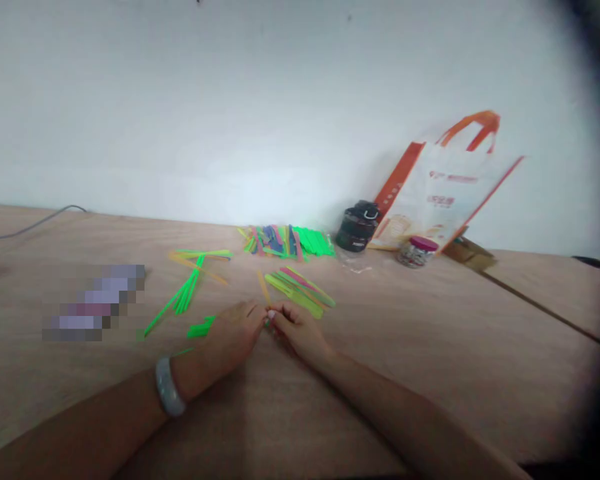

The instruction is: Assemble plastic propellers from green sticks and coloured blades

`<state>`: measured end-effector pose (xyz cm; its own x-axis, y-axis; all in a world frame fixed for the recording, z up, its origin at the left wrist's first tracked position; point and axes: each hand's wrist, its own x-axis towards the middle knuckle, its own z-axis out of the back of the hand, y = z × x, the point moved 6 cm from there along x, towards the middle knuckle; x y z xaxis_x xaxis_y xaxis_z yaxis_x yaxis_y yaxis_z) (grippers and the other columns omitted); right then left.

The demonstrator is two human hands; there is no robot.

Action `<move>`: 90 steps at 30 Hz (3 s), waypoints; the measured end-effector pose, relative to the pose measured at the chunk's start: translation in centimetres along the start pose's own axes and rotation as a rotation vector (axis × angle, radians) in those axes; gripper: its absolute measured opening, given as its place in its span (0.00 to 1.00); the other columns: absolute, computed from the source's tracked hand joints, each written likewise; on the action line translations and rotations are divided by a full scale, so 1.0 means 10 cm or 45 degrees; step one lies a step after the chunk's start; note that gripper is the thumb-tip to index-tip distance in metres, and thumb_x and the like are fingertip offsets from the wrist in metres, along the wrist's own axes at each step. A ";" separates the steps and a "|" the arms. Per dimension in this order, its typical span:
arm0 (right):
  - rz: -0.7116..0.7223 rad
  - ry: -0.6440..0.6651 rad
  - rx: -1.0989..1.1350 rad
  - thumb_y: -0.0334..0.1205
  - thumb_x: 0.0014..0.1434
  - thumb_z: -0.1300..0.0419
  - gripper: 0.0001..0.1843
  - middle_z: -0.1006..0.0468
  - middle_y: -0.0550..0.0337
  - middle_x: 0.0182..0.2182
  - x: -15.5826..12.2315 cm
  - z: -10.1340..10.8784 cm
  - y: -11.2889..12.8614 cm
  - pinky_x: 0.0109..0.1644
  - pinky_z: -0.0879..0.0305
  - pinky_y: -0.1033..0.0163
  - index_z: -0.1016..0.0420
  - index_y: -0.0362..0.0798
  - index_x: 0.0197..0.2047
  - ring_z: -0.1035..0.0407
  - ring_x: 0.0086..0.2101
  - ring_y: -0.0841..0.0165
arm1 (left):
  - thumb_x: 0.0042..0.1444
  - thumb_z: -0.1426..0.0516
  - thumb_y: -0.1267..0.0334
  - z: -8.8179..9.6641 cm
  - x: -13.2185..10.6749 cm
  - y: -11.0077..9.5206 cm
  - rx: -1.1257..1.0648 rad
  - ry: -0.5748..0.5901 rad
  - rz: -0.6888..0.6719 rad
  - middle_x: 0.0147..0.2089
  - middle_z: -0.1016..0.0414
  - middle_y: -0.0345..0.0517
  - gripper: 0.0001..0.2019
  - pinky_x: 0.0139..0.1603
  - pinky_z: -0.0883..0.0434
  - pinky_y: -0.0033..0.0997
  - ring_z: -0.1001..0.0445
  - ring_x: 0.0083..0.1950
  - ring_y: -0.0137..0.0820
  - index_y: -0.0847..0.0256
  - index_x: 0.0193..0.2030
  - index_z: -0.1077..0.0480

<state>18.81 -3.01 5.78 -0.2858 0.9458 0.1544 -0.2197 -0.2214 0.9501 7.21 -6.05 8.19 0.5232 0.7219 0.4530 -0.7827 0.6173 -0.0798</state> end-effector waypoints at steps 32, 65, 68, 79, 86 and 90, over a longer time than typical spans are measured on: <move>0.112 -0.054 -0.047 0.52 0.57 0.48 0.15 0.33 0.61 0.25 0.03 0.05 0.17 0.29 0.42 0.65 0.33 0.49 0.30 0.38 0.29 0.69 | 0.60 0.53 0.61 0.05 0.12 0.14 -0.830 0.037 0.377 0.28 0.31 0.39 0.12 0.33 0.39 0.27 0.33 0.31 0.29 0.60 0.28 0.35; 0.357 -0.261 -1.400 0.34 0.62 0.50 0.14 0.27 0.51 0.35 0.28 0.51 -0.01 0.44 0.40 0.60 0.23 0.47 0.43 0.36 0.39 0.63 | 0.59 0.48 0.67 -0.19 -0.02 0.07 -0.208 0.137 0.008 0.47 0.29 0.49 0.11 0.52 0.32 0.37 0.31 0.50 0.35 0.60 0.48 0.33; 0.414 -0.209 -1.349 0.35 0.61 0.49 0.14 0.27 0.53 0.38 0.21 0.42 0.03 0.46 0.39 0.61 0.24 0.49 0.43 0.35 0.41 0.64 | 0.60 0.48 0.65 -0.13 0.00 0.10 -0.185 0.112 0.020 0.47 0.29 0.49 0.10 0.52 0.32 0.38 0.31 0.50 0.35 0.60 0.48 0.34; 0.463 -0.108 -1.168 0.40 0.63 0.52 0.15 0.26 0.53 0.36 0.10 0.28 0.09 0.44 0.37 0.59 0.24 0.48 0.37 0.33 0.40 0.63 | 0.61 0.54 0.62 0.33 -0.11 1.36 0.581 0.255 0.738 0.43 0.28 0.61 0.15 0.38 0.30 0.39 0.27 0.43 0.46 0.69 0.45 0.33; 0.454 -0.111 -0.998 0.41 0.62 0.51 0.15 0.26 0.53 0.34 0.09 0.29 0.13 0.42 0.37 0.59 0.24 0.49 0.34 0.33 0.38 0.63 | 0.62 0.58 0.65 0.31 -0.10 1.43 0.481 0.295 0.754 0.41 0.26 0.59 0.16 0.37 0.31 0.38 0.26 0.39 0.43 0.67 0.40 0.31; 0.357 -0.162 -0.714 0.44 0.62 0.51 0.17 0.27 0.56 0.28 0.10 0.31 0.18 0.38 0.38 0.60 0.25 0.49 0.30 0.34 0.33 0.65 | 0.62 0.54 0.64 0.40 0.04 1.02 0.293 0.035 0.543 0.44 0.28 0.51 0.11 0.41 0.32 0.34 0.28 0.42 0.37 0.63 0.43 0.32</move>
<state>21.07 -1.70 8.49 -0.2977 0.8469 0.4405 -0.6171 -0.5228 0.5881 -1.89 -0.72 11.10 0.1455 0.9056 0.3984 -0.9820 0.1814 -0.0535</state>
